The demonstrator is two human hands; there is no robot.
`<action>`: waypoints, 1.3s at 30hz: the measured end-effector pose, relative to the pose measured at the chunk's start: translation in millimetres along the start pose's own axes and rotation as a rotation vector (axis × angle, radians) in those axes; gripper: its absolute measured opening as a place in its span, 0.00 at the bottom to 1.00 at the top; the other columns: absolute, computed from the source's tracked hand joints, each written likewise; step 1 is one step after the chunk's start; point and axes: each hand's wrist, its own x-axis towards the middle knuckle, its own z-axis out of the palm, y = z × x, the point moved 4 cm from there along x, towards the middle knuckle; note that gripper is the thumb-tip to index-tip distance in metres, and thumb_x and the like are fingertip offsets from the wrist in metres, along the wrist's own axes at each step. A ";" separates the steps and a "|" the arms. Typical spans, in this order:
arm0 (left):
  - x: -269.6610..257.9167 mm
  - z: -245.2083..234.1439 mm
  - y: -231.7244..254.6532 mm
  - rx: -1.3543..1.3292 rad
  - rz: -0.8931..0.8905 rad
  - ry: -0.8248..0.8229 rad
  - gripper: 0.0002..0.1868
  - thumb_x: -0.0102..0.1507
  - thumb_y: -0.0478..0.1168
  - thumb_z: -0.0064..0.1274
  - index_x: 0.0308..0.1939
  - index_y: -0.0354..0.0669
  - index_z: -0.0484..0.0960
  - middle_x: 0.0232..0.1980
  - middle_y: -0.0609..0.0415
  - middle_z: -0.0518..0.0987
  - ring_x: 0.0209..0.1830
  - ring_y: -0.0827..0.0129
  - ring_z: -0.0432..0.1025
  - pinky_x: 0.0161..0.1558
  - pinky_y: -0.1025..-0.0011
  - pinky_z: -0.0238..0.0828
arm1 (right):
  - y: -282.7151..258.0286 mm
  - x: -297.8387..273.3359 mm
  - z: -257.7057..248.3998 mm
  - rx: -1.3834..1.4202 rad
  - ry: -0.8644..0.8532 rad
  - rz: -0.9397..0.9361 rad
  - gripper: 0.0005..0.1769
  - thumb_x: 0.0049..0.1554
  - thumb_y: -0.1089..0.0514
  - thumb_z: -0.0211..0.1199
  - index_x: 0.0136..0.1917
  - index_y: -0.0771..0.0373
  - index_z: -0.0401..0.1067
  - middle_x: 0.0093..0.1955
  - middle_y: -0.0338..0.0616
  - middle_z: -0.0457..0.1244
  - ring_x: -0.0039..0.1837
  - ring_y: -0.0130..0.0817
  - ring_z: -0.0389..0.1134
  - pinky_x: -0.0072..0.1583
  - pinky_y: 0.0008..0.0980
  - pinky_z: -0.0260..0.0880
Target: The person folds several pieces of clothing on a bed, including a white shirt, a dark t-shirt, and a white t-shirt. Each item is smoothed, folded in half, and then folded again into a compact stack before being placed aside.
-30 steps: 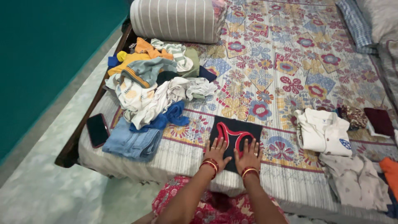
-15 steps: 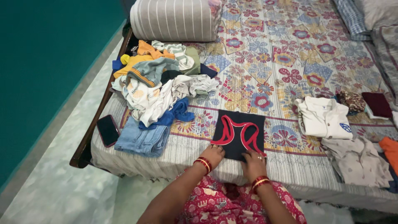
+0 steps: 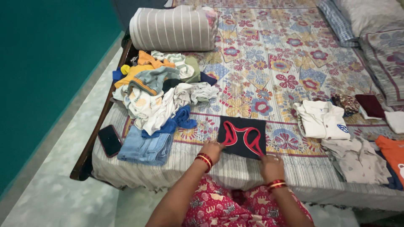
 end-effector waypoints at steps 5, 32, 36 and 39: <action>-1.3 -9.3 -14.1 -0.162 -0.091 -0.357 0.20 0.56 0.33 0.51 0.49 0.52 0.88 0.48 0.45 0.84 0.50 0.49 0.77 0.55 0.56 0.72 | 28.2 -7.0 -26.4 0.421 -0.171 0.027 0.14 0.52 0.56 0.66 0.51 0.59 0.81 0.51 0.48 0.72 0.56 0.48 0.72 0.61 0.46 0.70; 39.9 79.1 -78.8 -0.606 -0.844 0.428 0.15 0.64 0.32 0.52 0.55 0.45 0.79 0.56 0.43 0.81 0.57 0.47 0.75 0.58 0.59 0.71 | 45.7 123.7 82.8 0.683 0.025 0.481 0.17 0.57 0.52 0.69 0.55 0.64 0.78 0.52 0.58 0.71 0.55 0.53 0.73 0.57 0.45 0.72; 35.6 38.7 -57.8 -0.470 -0.851 0.389 0.17 0.62 0.33 0.54 0.55 0.46 0.78 0.57 0.43 0.78 0.58 0.46 0.73 0.58 0.55 0.70 | 29.9 119.7 54.3 0.738 0.114 0.444 0.16 0.55 0.57 0.67 0.55 0.66 0.76 0.55 0.57 0.71 0.56 0.51 0.74 0.58 0.44 0.73; 37.5 12.5 -36.6 -0.232 -0.769 0.360 0.21 0.59 0.34 0.56 0.57 0.44 0.76 0.59 0.42 0.75 0.58 0.43 0.71 0.59 0.50 0.66 | 11.0 108.3 24.9 0.498 0.205 0.311 0.17 0.55 0.60 0.66 0.57 0.65 0.74 0.59 0.57 0.68 0.60 0.55 0.70 0.61 0.47 0.70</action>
